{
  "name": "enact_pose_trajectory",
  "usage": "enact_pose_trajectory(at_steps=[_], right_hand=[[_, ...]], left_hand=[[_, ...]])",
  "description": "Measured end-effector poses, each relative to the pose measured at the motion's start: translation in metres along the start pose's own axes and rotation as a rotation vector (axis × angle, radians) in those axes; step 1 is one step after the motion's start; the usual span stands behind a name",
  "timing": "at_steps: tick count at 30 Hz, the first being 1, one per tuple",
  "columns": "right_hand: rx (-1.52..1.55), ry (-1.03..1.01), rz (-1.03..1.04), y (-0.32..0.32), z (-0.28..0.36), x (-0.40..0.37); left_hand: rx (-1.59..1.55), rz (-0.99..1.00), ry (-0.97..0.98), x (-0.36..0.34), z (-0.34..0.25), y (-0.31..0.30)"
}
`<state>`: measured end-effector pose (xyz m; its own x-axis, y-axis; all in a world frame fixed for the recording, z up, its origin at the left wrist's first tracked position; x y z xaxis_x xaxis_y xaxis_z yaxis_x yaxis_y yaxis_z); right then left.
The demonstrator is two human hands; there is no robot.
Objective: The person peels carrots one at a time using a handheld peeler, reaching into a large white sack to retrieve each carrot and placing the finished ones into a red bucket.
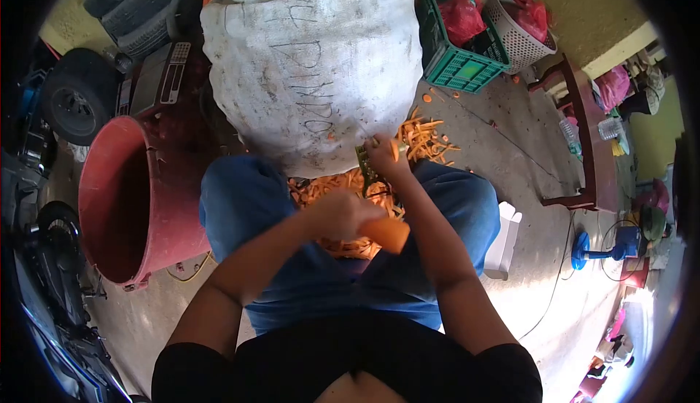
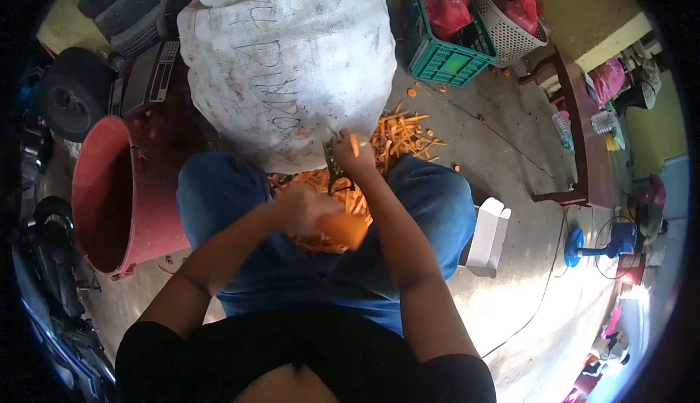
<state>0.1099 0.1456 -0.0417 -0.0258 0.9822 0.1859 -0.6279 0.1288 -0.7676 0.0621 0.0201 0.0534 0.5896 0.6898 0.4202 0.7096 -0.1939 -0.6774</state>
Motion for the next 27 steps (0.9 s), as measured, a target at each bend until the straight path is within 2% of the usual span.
enact_pose_trajectory(at_steps=[2,3,4,6,7,9,12,14,16,17,18,20,21,23,24,26,27], right_hand=[[0.057,0.126,0.003,0.022,-0.029,0.0],[-0.005,0.137,0.066,0.009,-0.012,-0.003],[-0.006,0.138,0.071,0.007,-0.009,-0.003],[0.19,0.034,0.24,0.016,0.005,-0.007],[0.191,0.026,0.243,0.015,0.005,-0.005],[0.854,0.552,0.36,0.029,-0.015,-0.015],[0.996,0.661,0.352,0.029,-0.029,-0.01],[1.029,0.627,0.295,0.024,-0.03,-0.005],[1.067,0.657,0.372,0.014,-0.017,-0.01],[1.105,0.666,0.475,0.01,-0.005,-0.017],[1.105,0.666,0.473,0.007,-0.003,-0.02],[1.113,0.358,0.713,0.004,0.034,-0.032],[1.114,0.353,0.713,0.003,0.039,-0.038],[0.915,0.295,0.926,0.015,0.054,-0.067],[0.915,0.29,0.926,0.022,0.053,-0.069],[0.836,0.168,1.056,0.044,0.049,-0.085],[0.815,0.251,1.044,0.048,0.042,-0.088]], left_hand=[[-0.109,0.054,-0.032,0.001,-0.014,0.014],[-0.084,0.007,-0.039,0.003,-0.008,0.008],[-0.085,0.006,-0.044,0.001,0.001,0.007],[0.022,-0.176,-0.207,0.0,0.043,-0.016],[0.027,-0.182,-0.209,0.001,0.051,-0.026],[0.141,-0.158,-0.52,-0.008,0.091,-0.044],[0.122,-0.107,-0.584,-0.016,0.1,-0.05],[0.126,-0.074,-0.558,-0.02,0.099,-0.049],[0.137,-0.045,-0.526,-0.024,0.102,-0.049],[0.207,0.017,-0.529,-0.03,0.109,-0.041],[0.275,0.081,-0.531,-0.035,0.113,-0.034],[0.325,0.119,-0.528,-0.037,0.115,-0.03],[0.379,0.157,-0.525,-0.038,0.116,-0.028],[0.383,0.217,-0.537,-0.039,0.116,-0.022],[0.379,0.28,-0.549,-0.042,0.116,-0.015],[0.31,0.296,-0.589,-0.046,0.124,-0.008],[0.237,0.313,-0.63,-0.048,0.125,-0.006]])
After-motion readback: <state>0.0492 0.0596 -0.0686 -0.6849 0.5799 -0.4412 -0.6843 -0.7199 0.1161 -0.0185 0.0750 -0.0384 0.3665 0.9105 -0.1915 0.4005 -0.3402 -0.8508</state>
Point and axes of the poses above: each hand's wrist, its own x-axis towards the middle knuckle, its own y-axis out of the palm, z = x × y, the point moved 10 cm from there along x, towards the middle knuckle, and after that the axes turned 15 degrees about -z, right-handed, at the moved point
